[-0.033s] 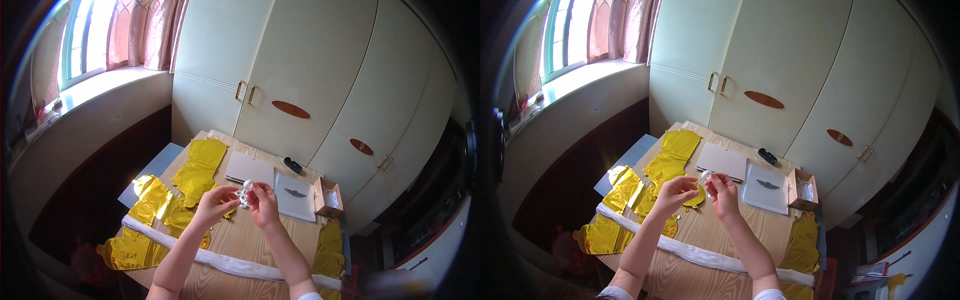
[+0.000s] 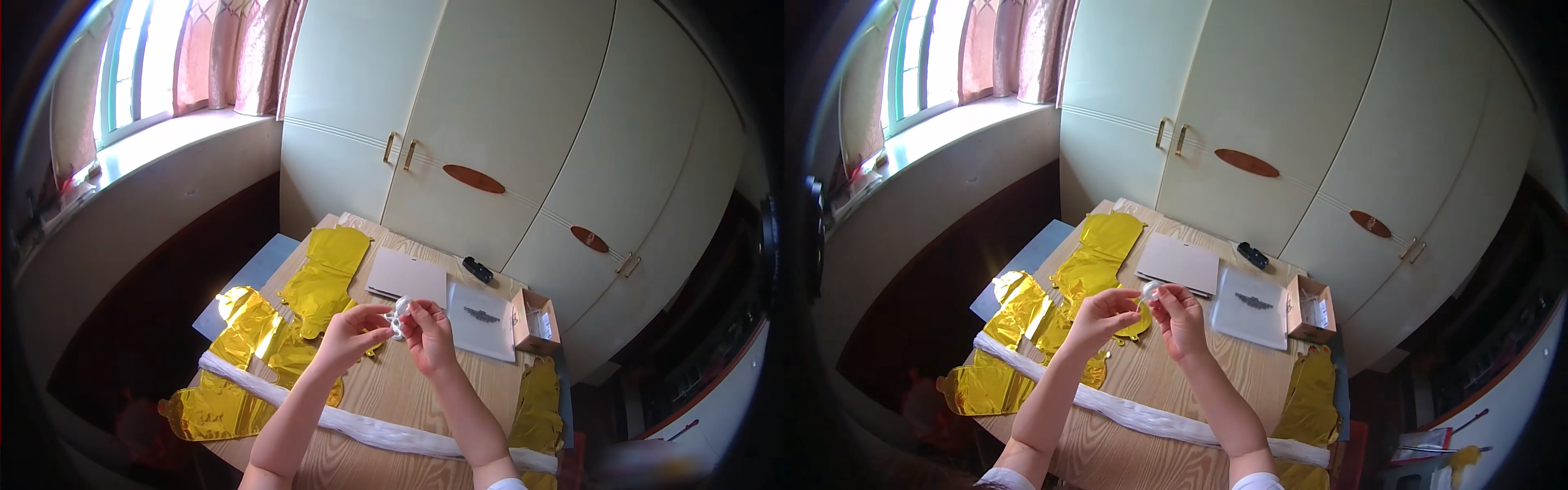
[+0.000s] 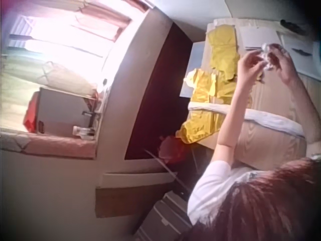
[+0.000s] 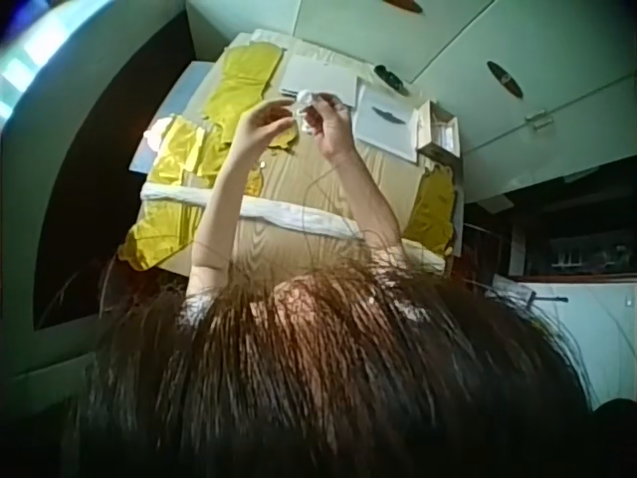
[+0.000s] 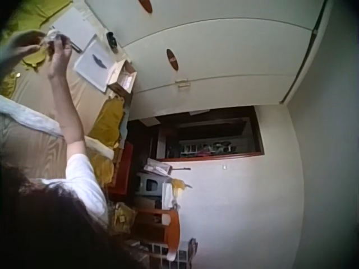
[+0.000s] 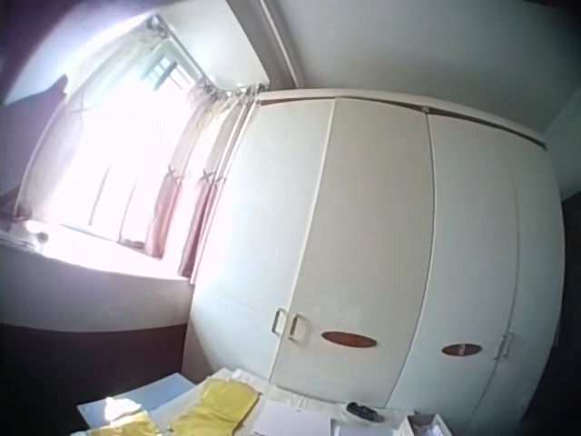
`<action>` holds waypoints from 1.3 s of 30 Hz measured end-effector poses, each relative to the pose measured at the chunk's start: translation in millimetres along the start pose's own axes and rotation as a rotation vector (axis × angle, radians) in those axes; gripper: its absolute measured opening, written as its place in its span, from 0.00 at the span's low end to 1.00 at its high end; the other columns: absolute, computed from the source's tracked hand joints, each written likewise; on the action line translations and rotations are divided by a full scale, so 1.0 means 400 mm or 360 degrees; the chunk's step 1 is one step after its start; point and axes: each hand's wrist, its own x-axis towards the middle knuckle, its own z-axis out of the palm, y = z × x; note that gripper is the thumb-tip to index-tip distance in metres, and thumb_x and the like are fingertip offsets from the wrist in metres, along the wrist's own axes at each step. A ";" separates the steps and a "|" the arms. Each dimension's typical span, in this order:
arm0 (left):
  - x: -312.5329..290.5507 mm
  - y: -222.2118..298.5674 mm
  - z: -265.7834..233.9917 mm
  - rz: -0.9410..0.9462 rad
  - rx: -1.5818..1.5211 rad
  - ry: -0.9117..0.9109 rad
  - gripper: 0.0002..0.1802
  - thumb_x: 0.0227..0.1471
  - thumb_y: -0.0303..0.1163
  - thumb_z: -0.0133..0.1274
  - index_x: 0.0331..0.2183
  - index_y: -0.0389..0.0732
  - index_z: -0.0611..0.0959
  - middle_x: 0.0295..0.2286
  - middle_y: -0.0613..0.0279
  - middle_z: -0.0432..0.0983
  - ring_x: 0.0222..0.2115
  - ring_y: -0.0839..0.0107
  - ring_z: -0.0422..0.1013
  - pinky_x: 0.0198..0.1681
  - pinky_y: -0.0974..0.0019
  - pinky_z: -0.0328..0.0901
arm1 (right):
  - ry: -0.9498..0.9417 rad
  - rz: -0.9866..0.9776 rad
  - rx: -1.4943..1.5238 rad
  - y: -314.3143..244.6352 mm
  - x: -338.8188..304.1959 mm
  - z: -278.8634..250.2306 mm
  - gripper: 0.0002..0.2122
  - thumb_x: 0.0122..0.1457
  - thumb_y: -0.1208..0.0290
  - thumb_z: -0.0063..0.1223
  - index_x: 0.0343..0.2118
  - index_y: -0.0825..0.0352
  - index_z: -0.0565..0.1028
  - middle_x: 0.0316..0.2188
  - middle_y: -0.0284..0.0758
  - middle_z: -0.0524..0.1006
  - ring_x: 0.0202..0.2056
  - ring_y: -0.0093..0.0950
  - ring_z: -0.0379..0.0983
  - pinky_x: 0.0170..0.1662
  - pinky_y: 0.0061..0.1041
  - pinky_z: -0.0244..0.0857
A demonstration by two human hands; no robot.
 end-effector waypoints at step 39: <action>-0.017 0.026 -0.007 -0.0748 -0.0044 -0.0832 0.09 0.42 0.31 0.61 0.25 0.37 0.79 0.18 0.75 0.68 0.19 0.87 0.59 0.21 0.81 0.53 | -0.1548 -0.0573 -0.2007 -0.169 -0.071 0.010 0.12 0.49 0.76 0.56 0.39 0.60 0.77 0.29 0.32 0.77 0.28 0.26 0.75 0.32 0.22 0.69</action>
